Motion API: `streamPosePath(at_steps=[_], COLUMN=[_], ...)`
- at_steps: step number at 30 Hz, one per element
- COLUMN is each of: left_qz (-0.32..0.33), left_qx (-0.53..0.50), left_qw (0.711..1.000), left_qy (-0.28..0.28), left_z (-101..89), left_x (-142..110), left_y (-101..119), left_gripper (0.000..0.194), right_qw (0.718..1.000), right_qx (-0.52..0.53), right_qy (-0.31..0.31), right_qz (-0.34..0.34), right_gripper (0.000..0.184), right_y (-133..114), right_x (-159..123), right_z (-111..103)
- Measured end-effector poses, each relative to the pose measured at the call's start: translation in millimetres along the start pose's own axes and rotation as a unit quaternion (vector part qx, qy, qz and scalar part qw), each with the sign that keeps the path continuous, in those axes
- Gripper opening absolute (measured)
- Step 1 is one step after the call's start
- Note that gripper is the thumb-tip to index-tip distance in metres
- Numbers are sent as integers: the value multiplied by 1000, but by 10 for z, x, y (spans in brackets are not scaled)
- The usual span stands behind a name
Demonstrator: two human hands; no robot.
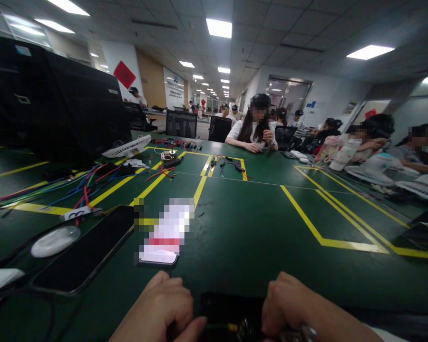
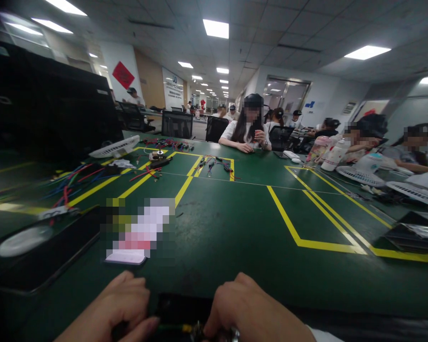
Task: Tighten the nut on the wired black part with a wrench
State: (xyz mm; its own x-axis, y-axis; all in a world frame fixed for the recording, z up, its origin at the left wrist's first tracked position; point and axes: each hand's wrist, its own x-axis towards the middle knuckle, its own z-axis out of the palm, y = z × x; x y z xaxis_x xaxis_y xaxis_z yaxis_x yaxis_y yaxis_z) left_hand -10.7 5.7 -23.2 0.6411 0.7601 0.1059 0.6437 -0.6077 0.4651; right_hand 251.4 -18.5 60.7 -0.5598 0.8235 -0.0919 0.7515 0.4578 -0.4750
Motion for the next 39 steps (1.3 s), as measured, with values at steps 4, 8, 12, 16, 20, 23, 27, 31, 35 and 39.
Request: streamPosePath(at_steps=[4, 8, 12, 16, 20, 23, 27, 31, 35, 39], left_qz=[10, -5, -9, -6, -5, -2, 10, 25, 31, 14], left_qx=[-12, -33, -49, -51, -54, -51, -45, -34, -37, -43], left_qw=[999, 999, 999, 999, 999, 999, 999, 998, 999, 999], left_qy=[-40, -24, -3, -5, -6, -3, 20, 40, 19, 20], left_z=[-10, -18, -5, 3, -17, -20, 18, 56, 58, 35], left_x=[-2, -4, 5, -1, -13, -13, -13, -6, 7, -24], left_y=[3, -1, -19, -31, -6, 13, -6, -46, -60, -49], left_gripper=[33, 36, 37, 37, 36, 36, 38, 40, 40, 39], right_qw=[1000, 1000, 999, 999, 998, 997, 994, 980, 979, 985], right_qx=[9, 10, 32, 36, 39, 38, 31, 54, 58, 49], right_qy=[-16, -26, -31, -16, -28, -48, -53, -75, -57, -45], right_qz=[10, 13, 19, -3, -32, -55, -91, -176, -187, -159], right_gripper=[17, 15, 17, 11, 14, 16, 8, 14, 14, 15], right_y=[-38, -54, -23, -85, -178, -153, 28, 188, 164, 108], right_x=[51, 64, 67, 119, 178, 179, 154, 167, 172, 177], right_z=[-65, -93, -100, -188, -281, -300, -284, -272, -268, -268])
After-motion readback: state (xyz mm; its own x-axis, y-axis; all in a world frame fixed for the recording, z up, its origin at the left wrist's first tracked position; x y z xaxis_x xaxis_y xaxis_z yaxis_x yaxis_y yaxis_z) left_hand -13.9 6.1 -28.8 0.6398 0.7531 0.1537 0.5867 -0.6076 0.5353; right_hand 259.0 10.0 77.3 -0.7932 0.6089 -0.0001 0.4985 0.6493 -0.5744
